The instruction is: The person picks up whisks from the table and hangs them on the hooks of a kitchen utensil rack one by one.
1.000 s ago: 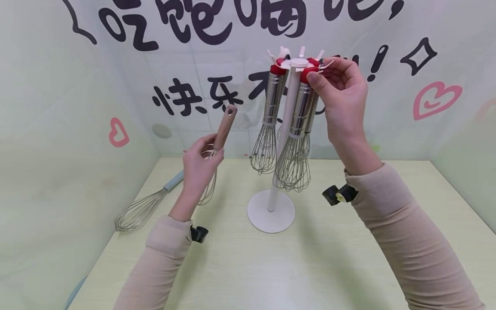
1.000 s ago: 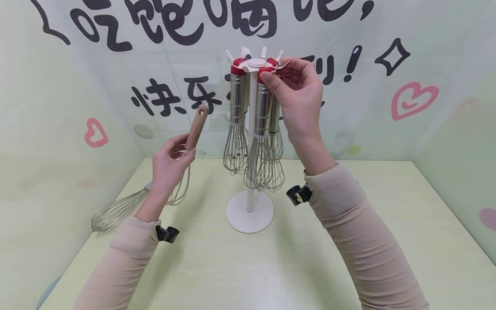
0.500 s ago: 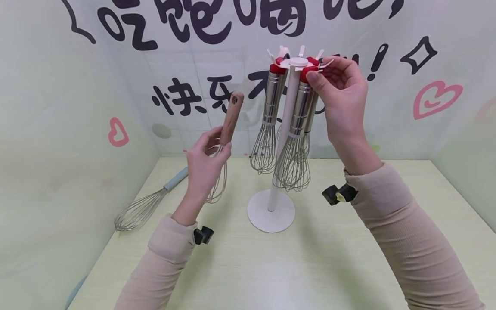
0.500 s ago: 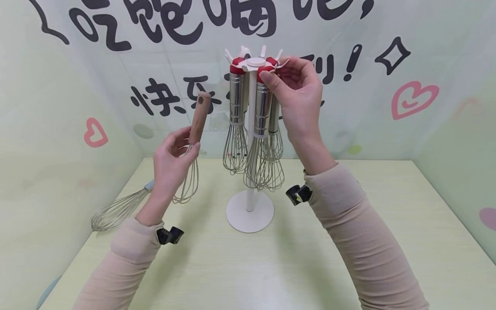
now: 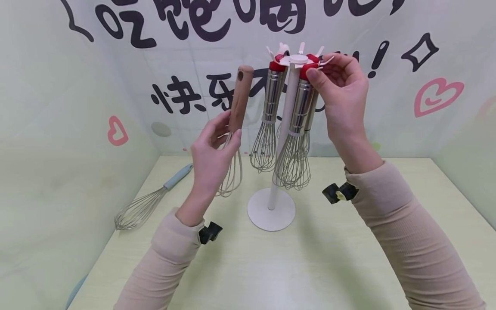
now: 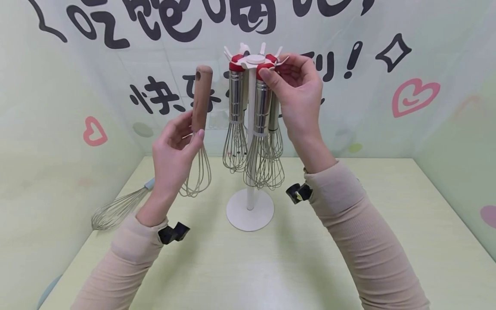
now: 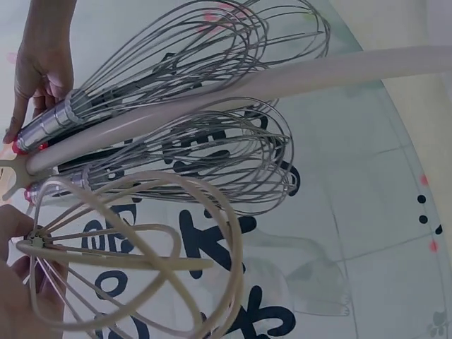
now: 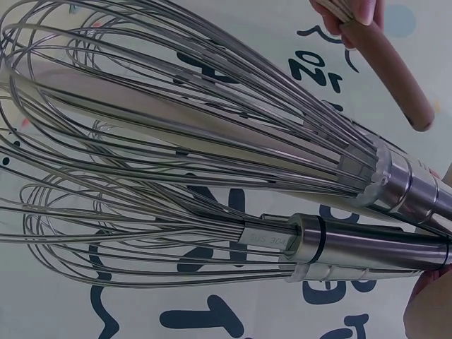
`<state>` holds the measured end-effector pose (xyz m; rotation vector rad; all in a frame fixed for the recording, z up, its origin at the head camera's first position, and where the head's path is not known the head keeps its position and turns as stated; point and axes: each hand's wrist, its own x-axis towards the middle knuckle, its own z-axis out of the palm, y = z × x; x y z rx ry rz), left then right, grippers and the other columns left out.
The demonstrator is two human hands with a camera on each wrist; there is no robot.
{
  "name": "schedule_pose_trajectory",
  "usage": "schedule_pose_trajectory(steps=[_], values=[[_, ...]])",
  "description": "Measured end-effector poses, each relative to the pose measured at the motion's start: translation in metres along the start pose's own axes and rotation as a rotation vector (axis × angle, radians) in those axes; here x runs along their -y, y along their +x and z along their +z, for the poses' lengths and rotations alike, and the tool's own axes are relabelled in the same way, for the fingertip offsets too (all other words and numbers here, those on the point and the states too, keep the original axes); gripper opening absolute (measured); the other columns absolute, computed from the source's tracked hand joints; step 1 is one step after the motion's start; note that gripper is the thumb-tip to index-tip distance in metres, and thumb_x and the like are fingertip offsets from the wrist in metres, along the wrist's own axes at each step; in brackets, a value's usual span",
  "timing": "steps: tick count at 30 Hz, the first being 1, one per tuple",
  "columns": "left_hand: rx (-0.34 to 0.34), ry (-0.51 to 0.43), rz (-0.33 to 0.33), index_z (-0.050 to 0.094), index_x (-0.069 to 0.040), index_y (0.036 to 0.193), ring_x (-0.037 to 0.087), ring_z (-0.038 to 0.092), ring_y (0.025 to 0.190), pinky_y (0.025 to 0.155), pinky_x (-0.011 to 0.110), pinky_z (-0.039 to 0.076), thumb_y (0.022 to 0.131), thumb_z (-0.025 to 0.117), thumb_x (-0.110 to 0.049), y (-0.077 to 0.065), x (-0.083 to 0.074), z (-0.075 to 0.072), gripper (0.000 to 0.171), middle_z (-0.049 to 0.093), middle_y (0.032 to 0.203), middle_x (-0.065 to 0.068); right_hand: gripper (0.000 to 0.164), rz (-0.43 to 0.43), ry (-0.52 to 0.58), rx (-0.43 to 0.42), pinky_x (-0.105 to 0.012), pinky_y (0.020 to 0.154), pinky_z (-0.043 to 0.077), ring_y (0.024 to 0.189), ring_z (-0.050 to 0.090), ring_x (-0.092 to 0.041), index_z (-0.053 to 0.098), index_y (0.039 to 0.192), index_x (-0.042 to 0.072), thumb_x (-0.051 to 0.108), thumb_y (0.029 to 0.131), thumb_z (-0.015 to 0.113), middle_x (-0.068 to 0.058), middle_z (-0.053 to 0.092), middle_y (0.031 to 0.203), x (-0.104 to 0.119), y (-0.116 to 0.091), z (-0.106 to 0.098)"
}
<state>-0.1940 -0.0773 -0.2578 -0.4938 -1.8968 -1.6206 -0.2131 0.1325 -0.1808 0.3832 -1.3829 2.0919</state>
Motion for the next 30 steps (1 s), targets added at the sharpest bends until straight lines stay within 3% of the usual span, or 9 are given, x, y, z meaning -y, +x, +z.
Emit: schedule_pose_trajectory(steps=[10,30], values=[[0.01,-0.049,0.052,0.055,0.003,0.129,0.025,0.064,0.106,0.092,0.022,0.054,0.088,0.061,-0.002,0.001,-0.019,0.011,0.042,0.063,0.122,0.02,0.023,-0.003,-0.005,0.001,-0.018,0.082,0.05,0.092,0.055,-0.016,0.061,0.096,0.007,-0.003,0.079,0.072,-0.004,0.06,0.095,0.001,0.0,0.001],[0.034,-0.071,0.111,0.053,0.004,0.132,0.027,0.064,0.108,0.093,0.022,0.054,0.091,0.058,-0.003,0.007,-0.025,0.023,0.042,0.061,0.126,0.021,0.022,-0.004,0.015,0.004,-0.017,0.081,0.051,0.091,0.055,-0.016,0.061,0.096,0.006,-0.004,0.079,0.071,-0.005,0.06,0.095,0.0,-0.001,0.001]])
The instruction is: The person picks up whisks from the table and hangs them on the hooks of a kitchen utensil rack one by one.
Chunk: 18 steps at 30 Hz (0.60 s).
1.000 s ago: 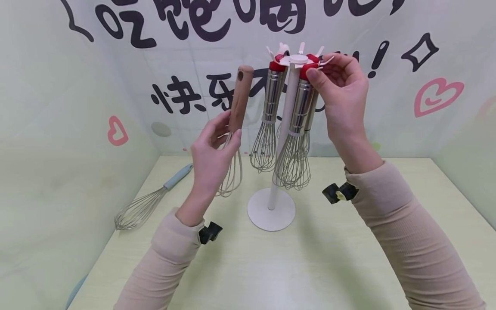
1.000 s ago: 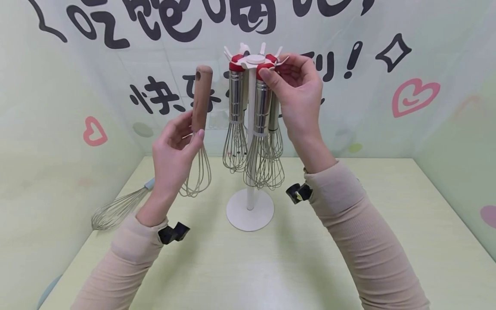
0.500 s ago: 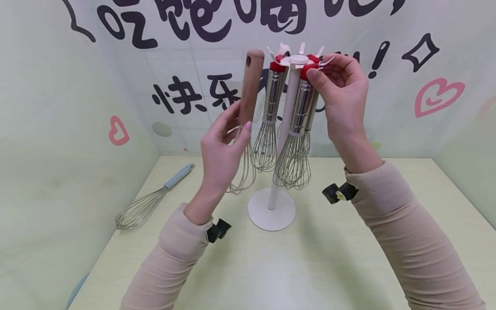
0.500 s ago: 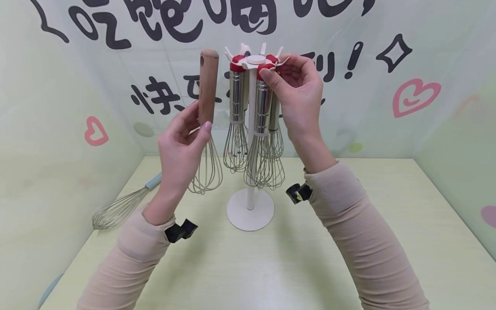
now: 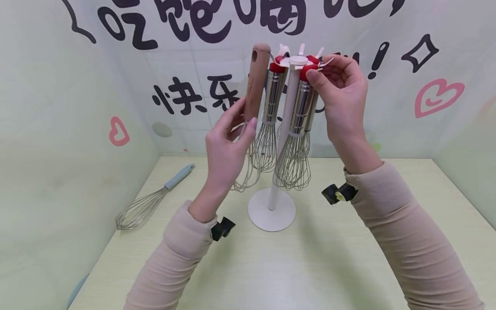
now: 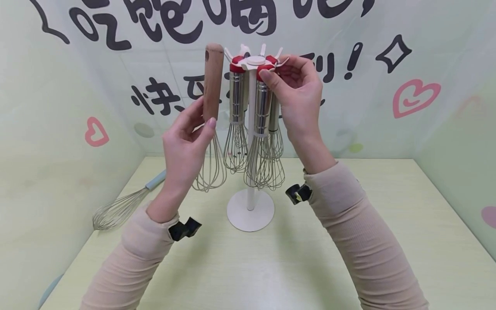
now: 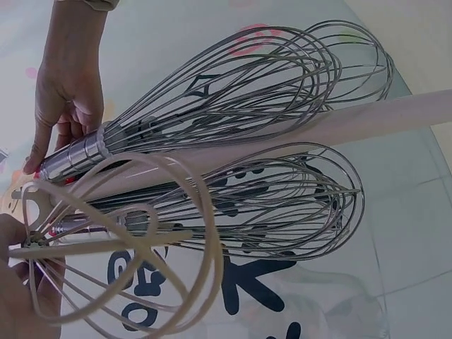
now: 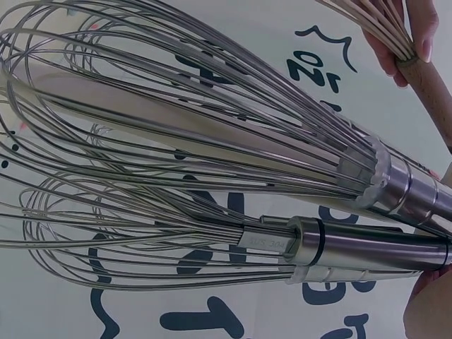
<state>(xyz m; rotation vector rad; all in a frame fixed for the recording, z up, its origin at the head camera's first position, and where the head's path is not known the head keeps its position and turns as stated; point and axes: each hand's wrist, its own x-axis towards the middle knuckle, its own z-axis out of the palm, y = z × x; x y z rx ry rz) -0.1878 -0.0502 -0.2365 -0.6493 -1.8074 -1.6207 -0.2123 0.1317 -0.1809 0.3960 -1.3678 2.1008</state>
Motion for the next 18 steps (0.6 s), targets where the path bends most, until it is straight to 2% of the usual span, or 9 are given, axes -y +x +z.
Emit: schedule_pose_trajectory(steps=[10,18], values=[[0.005,-0.009,0.0,0.053,0.003,0.132,0.027,0.064,0.108,0.092,0.022,0.055,0.091,0.058,-0.003,-0.0004,-0.0033,0.0032,0.042,0.061,0.125,0.021,0.022,0.005,0.007,0.001,-0.018,0.081,0.051,0.091,0.055,-0.016,0.061,0.096,0.006,-0.004,0.079,0.071,-0.005,0.06,0.095,-0.0007,-0.0001,-0.0005],[0.037,-0.004,-0.005,0.053,0.003,0.132,0.027,0.064,0.108,0.092,0.022,0.055,0.091,0.059,-0.003,0.0007,-0.0028,0.0054,0.042,0.061,0.123,0.021,0.022,0.003,0.009,0.003,-0.018,0.081,0.051,0.091,0.055,-0.016,0.061,0.096,0.006,-0.005,0.079,0.071,-0.005,0.06,0.095,-0.0004,0.0002,-0.0004]])
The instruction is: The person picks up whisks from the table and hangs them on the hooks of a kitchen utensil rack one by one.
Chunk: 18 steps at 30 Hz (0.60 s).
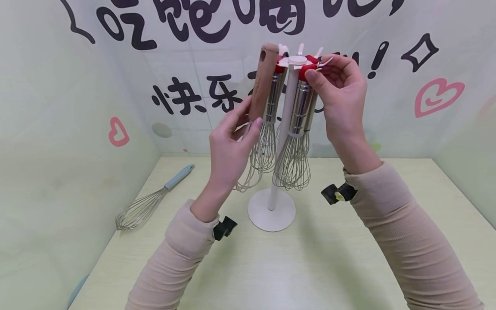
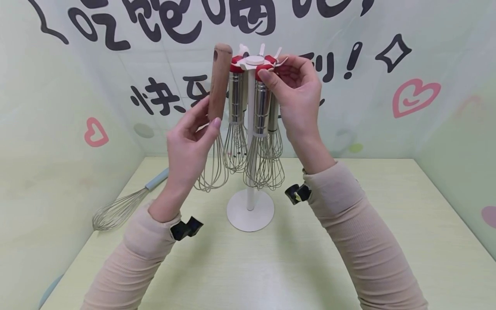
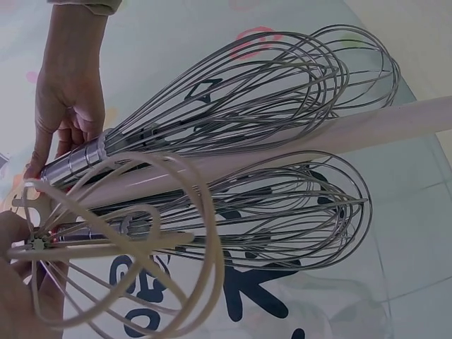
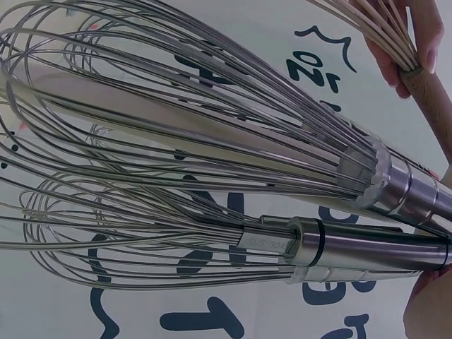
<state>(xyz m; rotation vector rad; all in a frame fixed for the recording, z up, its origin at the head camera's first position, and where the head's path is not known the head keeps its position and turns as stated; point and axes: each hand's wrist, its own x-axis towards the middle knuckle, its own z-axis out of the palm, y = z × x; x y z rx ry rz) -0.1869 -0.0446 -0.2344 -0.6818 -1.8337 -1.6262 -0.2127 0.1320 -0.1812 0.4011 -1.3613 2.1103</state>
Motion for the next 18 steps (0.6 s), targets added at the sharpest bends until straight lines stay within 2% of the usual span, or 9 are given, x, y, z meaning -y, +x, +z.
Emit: schedule_pose_trajectory(steps=[18], values=[[0.069,-0.011,-0.058,0.053,-0.001,0.134,0.024,0.064,0.104,0.091,0.021,0.055,0.091,0.059,-0.005,0.003,-0.001,0.0015,0.043,0.063,0.123,0.018,0.023,-0.003,-0.001,0.001,-0.018,0.082,0.051,0.092,0.055,-0.017,0.06,0.096,0.007,-0.005,0.079,0.071,-0.005,0.06,0.096,-0.0003,0.0004,0.0004]])
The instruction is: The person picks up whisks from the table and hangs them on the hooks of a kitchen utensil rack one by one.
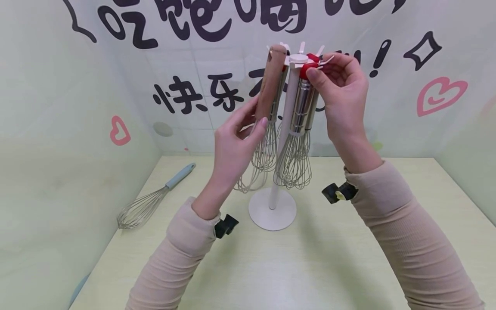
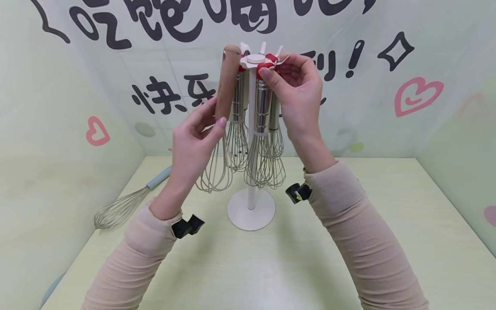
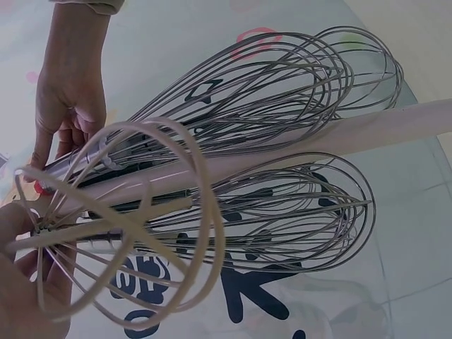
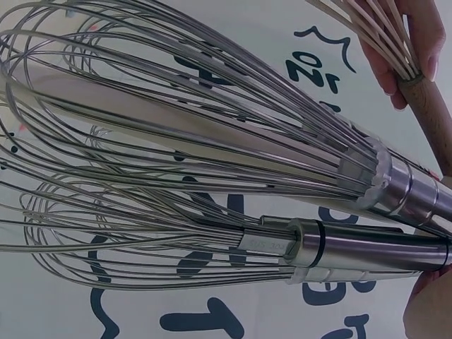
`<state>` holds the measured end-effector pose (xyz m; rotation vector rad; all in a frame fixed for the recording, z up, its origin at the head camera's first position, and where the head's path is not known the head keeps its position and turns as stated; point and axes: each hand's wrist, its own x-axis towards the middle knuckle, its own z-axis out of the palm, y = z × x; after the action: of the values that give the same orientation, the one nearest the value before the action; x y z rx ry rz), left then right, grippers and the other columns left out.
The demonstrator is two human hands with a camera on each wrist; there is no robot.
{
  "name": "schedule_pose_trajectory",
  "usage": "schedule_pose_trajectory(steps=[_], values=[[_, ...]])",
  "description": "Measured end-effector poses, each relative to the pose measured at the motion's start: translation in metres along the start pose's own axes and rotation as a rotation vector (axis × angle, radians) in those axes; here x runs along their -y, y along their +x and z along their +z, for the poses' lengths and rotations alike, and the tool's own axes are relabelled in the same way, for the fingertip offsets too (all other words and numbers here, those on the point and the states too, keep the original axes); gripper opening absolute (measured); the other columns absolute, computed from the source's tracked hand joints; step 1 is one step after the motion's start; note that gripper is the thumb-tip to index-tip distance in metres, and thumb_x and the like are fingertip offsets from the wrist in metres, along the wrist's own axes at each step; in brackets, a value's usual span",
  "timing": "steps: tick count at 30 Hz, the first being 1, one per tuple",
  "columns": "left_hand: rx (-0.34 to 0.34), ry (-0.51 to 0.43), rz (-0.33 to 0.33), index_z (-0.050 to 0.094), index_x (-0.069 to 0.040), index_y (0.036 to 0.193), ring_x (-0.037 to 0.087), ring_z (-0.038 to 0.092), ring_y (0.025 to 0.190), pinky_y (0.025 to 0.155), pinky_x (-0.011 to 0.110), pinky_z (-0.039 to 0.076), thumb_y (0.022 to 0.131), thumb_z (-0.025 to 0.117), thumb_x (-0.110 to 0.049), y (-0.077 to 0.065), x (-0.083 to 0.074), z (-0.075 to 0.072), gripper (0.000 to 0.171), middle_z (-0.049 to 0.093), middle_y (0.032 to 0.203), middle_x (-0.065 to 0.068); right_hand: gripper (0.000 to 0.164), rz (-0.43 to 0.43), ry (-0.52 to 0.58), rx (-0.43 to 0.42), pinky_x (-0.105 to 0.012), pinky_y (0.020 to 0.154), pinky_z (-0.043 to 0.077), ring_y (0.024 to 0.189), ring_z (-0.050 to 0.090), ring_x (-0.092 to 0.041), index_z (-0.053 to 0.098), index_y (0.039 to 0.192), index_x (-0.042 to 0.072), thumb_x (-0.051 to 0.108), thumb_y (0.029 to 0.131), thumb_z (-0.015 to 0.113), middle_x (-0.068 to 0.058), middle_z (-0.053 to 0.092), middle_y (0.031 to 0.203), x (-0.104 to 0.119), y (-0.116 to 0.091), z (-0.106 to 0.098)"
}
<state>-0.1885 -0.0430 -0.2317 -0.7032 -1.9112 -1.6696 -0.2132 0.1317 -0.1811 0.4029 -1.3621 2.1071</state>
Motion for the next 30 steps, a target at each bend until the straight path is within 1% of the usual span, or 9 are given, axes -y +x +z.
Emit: schedule_pose_trajectory(steps=[6,13,20,23,26,30], values=[[0.006,0.0,-0.025,0.054,-0.003,0.134,0.024,0.065,0.102,0.091,0.021,0.055,0.089,0.062,-0.004,0.0,0.001,0.001,0.045,0.063,0.122,0.017,0.023,-0.005,0.012,0.005,-0.018,0.082,0.05,0.091,0.055,-0.016,0.061,0.095,0.006,-0.006,0.079,0.071,-0.005,0.06,0.094,0.0,0.0,0.0],[0.029,0.003,-0.031,0.055,-0.004,0.133,0.023,0.066,0.098,0.088,0.023,0.057,0.088,0.064,-0.004,0.001,-0.002,-0.004,0.045,0.065,0.121,0.016,0.022,-0.004,0.013,0.002,-0.018,0.082,0.05,0.09,0.055,-0.016,0.061,0.094,0.006,-0.007,0.079,0.071,-0.005,0.06,0.094,0.001,-0.001,0.001],[0.038,-0.004,-0.045,0.054,-0.004,0.134,0.022,0.066,0.1,0.09,0.021,0.055,0.088,0.063,-0.004,0.0,-0.003,-0.005,0.046,0.065,0.12,0.016,0.022,0.005,0.015,-0.005,-0.018,0.082,0.051,0.092,0.055,-0.016,0.061,0.095,0.006,-0.006,0.079,0.071,-0.005,0.06,0.095,0.001,-0.002,0.001],[0.043,-0.008,-0.05,0.053,-0.005,0.135,0.022,0.065,0.102,0.09,0.022,0.055,0.09,0.061,-0.007,-0.001,-0.001,-0.006,0.045,0.065,0.121,0.016,0.022,0.004,0.023,-0.005,-0.018,0.082,0.051,0.092,0.055,-0.016,0.061,0.095,0.006,-0.006,0.079,0.071,-0.005,0.06,0.095,0.001,-0.001,0.001],[0.045,-0.012,-0.057,0.053,-0.002,0.134,0.022,0.064,0.105,0.091,0.022,0.055,0.093,0.057,-0.009,-0.003,0.002,-0.008,0.042,0.064,0.122,0.017,0.022,0.004,0.021,-0.008,-0.018,0.083,0.051,0.092,0.055,-0.017,0.061,0.096,0.006,-0.006,0.079,0.07,-0.005,0.061,0.096,0.0,-0.001,0.001],[0.021,0.001,-0.074,0.055,0.0,0.131,0.02,0.062,0.11,0.094,0.022,0.053,0.095,0.053,-0.013,-0.004,0.006,-0.013,0.039,0.062,0.125,0.016,0.022,0.005,0.006,-0.011,-0.017,0.084,0.052,0.094,0.055,-0.017,0.062,0.099,0.006,-0.004,0.081,0.07,-0.005,0.061,0.097,0.0,-0.001,0.0]])
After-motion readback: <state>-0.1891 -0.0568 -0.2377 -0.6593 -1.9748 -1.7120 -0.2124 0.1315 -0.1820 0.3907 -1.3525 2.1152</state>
